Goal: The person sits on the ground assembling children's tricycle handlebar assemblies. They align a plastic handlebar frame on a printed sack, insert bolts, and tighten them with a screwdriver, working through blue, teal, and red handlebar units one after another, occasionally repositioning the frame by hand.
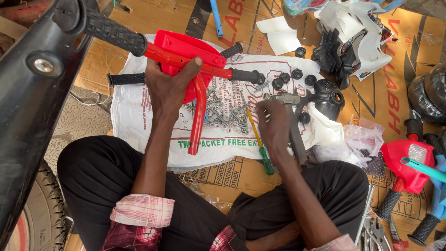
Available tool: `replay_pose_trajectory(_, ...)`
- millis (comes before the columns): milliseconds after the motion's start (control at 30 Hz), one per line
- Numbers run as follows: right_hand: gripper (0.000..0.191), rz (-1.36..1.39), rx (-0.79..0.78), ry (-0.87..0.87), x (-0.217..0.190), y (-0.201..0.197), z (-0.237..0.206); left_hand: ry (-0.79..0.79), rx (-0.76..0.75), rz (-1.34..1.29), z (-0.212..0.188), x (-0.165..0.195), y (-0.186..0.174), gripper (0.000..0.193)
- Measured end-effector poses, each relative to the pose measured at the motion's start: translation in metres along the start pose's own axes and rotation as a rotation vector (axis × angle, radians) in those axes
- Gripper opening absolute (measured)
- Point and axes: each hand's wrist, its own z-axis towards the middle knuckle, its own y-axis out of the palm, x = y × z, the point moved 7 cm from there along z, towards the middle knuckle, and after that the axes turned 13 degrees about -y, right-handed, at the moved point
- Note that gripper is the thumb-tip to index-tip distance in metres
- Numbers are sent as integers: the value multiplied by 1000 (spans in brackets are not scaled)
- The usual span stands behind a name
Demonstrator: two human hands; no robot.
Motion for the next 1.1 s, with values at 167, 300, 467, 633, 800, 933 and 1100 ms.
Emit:
replay_pose_trajectory(167,14,108,-245,-49,-9,56,-22,50,52,-10,-2,2,-6,51)
replay_pose_trajectory(300,10,-77,-308,-81,-12,65,-20,18,145,-155,0,-2,-16,55)
replay_pose_trajectory(467,10,-125,-206,9,-8,64,-7,18,185,-231,3,-3,-29,55)
replay_pose_trajectory(633,26,14,-193,-118,-21,90,29,49,175,-296,7,-6,-31,55)
replay_pose_trajectory(800,33,97,-308,-429,-49,105,43,43,202,-277,10,-9,-36,51)
replay_pose_trajectory(933,15,82,-374,-320,-39,88,33,40,207,-309,9,-9,-38,55)
replay_pose_trajectory(1100,19,188,-390,-112,-11,71,38,5,228,-265,6,-8,-35,52)
